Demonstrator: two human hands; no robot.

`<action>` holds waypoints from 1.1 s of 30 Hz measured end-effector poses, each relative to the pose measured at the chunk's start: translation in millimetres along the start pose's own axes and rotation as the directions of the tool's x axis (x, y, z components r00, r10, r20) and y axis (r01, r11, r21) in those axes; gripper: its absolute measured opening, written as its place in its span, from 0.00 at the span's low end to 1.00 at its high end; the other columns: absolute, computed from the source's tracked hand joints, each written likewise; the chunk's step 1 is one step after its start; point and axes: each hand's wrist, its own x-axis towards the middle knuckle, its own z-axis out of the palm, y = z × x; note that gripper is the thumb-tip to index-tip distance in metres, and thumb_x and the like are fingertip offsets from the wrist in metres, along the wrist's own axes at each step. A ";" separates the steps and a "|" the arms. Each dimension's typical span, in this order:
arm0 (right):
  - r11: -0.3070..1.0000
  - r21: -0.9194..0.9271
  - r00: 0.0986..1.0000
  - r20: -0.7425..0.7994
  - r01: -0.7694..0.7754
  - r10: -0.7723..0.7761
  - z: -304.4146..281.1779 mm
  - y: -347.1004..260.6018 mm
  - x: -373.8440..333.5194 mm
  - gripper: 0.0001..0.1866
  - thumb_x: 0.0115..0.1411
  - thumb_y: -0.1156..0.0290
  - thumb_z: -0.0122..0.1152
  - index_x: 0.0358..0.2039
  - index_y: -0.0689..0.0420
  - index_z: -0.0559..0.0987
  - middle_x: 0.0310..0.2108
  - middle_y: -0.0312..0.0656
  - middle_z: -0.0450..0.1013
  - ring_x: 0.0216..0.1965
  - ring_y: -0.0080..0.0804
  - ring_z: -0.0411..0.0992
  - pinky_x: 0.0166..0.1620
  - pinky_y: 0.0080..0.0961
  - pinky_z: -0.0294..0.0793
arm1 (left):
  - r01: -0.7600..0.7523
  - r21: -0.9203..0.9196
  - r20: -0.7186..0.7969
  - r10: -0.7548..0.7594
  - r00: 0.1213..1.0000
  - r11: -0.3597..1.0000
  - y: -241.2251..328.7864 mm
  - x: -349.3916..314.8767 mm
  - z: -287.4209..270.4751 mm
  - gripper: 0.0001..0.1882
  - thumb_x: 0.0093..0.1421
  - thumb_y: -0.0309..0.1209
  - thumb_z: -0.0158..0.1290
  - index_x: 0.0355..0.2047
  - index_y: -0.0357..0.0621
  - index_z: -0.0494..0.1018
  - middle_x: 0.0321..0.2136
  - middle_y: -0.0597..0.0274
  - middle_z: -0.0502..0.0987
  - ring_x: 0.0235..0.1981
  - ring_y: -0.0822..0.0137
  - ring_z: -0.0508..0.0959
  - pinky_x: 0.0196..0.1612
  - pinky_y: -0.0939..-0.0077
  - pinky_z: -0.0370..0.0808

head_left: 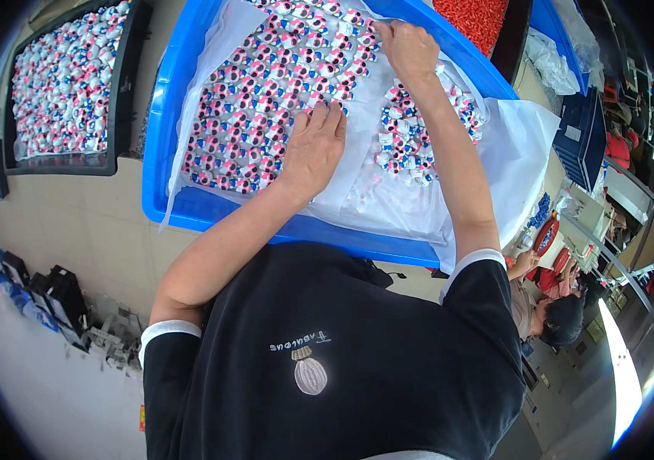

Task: The person organizes small plastic pieces in a tray by hand, picking individual pieces from a pile and arranging them into rows.

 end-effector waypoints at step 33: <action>0.922 0.200 0.937 -0.184 0.331 -0.297 4.3 19.7 -19.9 0.16 0.52 0.61 0.66 0.41 0.49 0.82 0.39 0.39 0.75 0.37 0.42 0.76 0.40 0.37 0.76 | -0.005 0.028 0.095 0.002 0.995 1.000 1.9 -1.1 -0.9 0.22 0.54 0.31 0.53 0.49 0.34 0.72 0.53 0.53 0.70 0.53 0.57 0.68 0.49 0.61 0.65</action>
